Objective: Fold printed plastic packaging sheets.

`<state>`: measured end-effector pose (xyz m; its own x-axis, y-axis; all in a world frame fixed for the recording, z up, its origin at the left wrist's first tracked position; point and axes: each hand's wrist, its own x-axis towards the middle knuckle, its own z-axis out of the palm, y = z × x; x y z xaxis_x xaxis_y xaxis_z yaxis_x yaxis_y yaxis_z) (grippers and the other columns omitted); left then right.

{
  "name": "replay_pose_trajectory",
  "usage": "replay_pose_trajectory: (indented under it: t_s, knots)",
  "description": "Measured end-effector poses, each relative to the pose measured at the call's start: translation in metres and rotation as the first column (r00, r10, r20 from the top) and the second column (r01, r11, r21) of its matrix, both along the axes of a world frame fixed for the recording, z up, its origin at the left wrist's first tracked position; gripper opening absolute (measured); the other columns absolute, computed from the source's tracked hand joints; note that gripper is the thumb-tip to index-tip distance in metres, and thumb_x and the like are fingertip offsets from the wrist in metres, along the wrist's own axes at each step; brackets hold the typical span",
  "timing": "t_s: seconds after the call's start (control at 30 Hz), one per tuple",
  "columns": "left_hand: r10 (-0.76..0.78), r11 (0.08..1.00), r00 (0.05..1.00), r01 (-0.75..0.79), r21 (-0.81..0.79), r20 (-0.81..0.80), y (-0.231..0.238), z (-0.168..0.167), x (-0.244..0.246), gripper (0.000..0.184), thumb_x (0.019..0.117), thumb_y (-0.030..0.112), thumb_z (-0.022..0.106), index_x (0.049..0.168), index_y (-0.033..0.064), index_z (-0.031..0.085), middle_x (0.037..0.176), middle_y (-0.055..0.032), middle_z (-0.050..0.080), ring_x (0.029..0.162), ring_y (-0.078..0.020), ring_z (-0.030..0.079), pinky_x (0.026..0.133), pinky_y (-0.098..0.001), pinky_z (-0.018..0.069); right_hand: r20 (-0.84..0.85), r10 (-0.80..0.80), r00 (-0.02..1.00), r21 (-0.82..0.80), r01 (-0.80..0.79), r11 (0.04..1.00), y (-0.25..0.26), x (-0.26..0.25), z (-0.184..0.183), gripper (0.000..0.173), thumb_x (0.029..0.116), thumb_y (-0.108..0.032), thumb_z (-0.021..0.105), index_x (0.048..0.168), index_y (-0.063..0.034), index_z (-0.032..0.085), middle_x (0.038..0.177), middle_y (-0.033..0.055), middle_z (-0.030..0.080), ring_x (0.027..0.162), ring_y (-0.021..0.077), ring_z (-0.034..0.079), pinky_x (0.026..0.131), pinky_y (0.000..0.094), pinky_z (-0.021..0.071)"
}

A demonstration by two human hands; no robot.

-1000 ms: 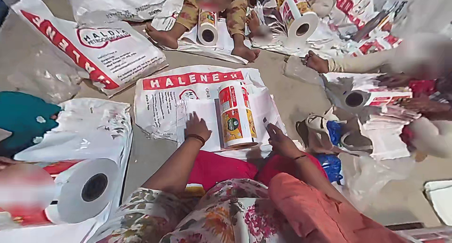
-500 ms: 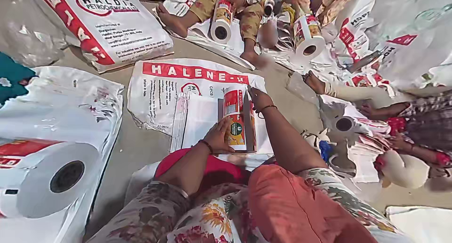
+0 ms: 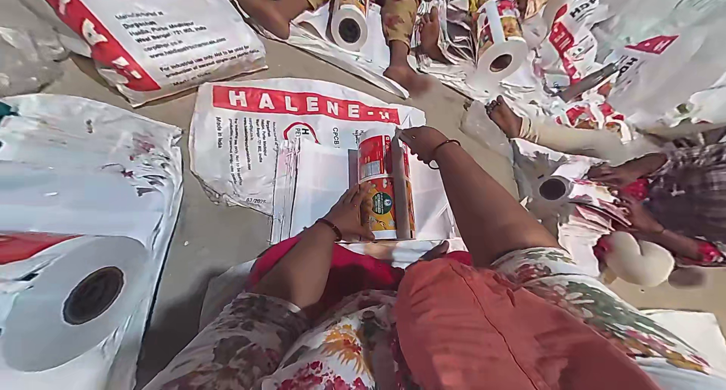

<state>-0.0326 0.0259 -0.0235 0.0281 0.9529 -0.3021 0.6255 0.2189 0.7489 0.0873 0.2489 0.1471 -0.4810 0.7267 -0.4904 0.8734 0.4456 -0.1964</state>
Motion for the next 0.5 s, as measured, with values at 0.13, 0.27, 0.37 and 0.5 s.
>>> replay_pose_trajectory:
  t_s: [0.13,0.27,0.37,0.5]
  knots:
    - [0.009,1.000,1.000,-0.009,0.018,0.005,0.002,-0.004,0.001,0.146,0.0542,0.048,0.099,0.167,0.0221,0.010,0.173,-0.0168,0.006,0.159,-0.0355,0.014,0.125,-0.0541,0.0270,0.065,0.093,0.994,0.019,-0.095,0.995,-0.021,0.010,0.003,0.035,0.1083,-0.017,0.043,0.140,-0.0071,0.056,0.105,0.0249,0.067,0.082,0.0398,0.069,0.073,0.0591,0.0567]
    - [0.041,0.996,0.998,-0.044,0.078,0.042,0.002,-0.011,0.000,0.146,0.0532,0.038,0.102,0.167,0.0237,0.012,0.172,-0.0198,0.014,0.158,-0.0361,0.020,0.126,-0.0527,0.0257,0.056,0.091,0.994,-0.016,-0.091,0.996,-0.052,0.029,0.001,0.038,0.1071,-0.016,0.045,0.144,-0.0114,0.053,0.100,0.0223,0.068,0.077,0.0362,0.069,0.068,0.0557,0.0577]
    - [0.027,0.989,1.000,-0.028,0.145,0.008,0.002,-0.018,-0.002,0.145,0.0544,0.041,0.101,0.167,0.0250,0.011,0.171,-0.0226,0.015,0.155,-0.0415,0.026,0.122,-0.0579,0.0321,0.070,0.046,0.996,-0.036,-0.044,0.998,-0.086,0.045,0.006,0.047,0.1052,-0.013,0.046,0.153,-0.0164,0.045,0.101,0.0229,0.068,0.076,0.0355,0.069,0.067,0.0548,0.0572]
    - [0.061,0.989,0.998,-0.058,0.136,-0.014,-0.009,-0.010,0.003,0.138,0.0593,0.040,0.100,0.167,0.0216,0.016,0.171,-0.0215,0.015,0.154,-0.0420,0.028,0.120,-0.0601,0.0341,0.107,0.047,0.993,-0.110,-0.035,0.993,-0.132,0.072,0.006,0.054,0.1096,-0.016,0.041,0.163,-0.0223,0.031,0.102,0.0219,0.067,0.074,0.0334,0.068,0.066,0.0515,0.0577]
